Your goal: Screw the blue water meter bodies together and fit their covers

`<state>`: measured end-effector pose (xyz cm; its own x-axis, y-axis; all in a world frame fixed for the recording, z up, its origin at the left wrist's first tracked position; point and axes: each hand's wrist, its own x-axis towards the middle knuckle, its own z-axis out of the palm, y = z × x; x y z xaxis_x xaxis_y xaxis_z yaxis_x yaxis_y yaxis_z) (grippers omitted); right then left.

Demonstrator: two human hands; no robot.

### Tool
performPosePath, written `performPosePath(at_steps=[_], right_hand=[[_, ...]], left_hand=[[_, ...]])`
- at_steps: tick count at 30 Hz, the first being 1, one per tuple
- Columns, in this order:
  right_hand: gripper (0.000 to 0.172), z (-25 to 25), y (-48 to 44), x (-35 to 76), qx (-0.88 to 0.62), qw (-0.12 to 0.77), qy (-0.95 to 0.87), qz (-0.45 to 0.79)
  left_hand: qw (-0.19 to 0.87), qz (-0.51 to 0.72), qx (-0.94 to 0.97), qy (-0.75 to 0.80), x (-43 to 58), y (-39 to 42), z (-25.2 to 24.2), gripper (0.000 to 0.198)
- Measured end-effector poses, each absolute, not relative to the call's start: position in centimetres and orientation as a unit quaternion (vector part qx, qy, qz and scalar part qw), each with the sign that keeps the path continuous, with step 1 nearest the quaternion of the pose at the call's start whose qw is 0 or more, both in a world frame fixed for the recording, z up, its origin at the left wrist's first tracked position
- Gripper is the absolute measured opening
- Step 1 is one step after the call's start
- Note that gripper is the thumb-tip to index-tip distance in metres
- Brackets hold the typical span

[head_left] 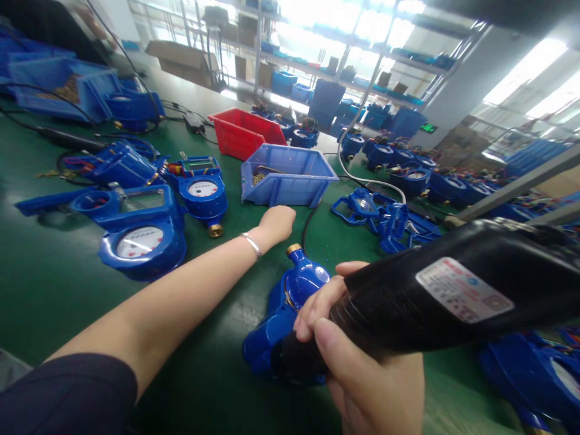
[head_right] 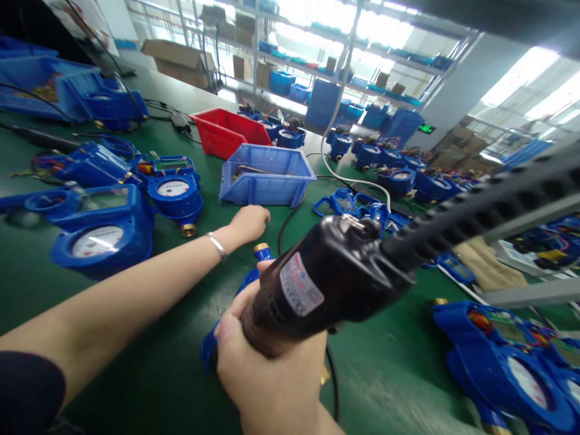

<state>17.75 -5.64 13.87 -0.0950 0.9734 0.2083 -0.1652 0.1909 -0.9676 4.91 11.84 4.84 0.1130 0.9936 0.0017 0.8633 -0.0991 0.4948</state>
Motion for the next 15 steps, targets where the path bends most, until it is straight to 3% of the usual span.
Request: performPosePath(at_steps=[10,15], right_hand=[[0.021,14.0,-5.5,18.2,-0.38,0.538,-0.564,0.499],[0.025,13.6,-5.5,18.8,-0.386,0.52,-0.584,0.489]], left_hand=[[0.401,0.353,0.647,0.544,2.8,-2.7,8.5,0.007],[0.307,0.322,0.772,0.454,3.4,-3.3,8.3,0.012]])
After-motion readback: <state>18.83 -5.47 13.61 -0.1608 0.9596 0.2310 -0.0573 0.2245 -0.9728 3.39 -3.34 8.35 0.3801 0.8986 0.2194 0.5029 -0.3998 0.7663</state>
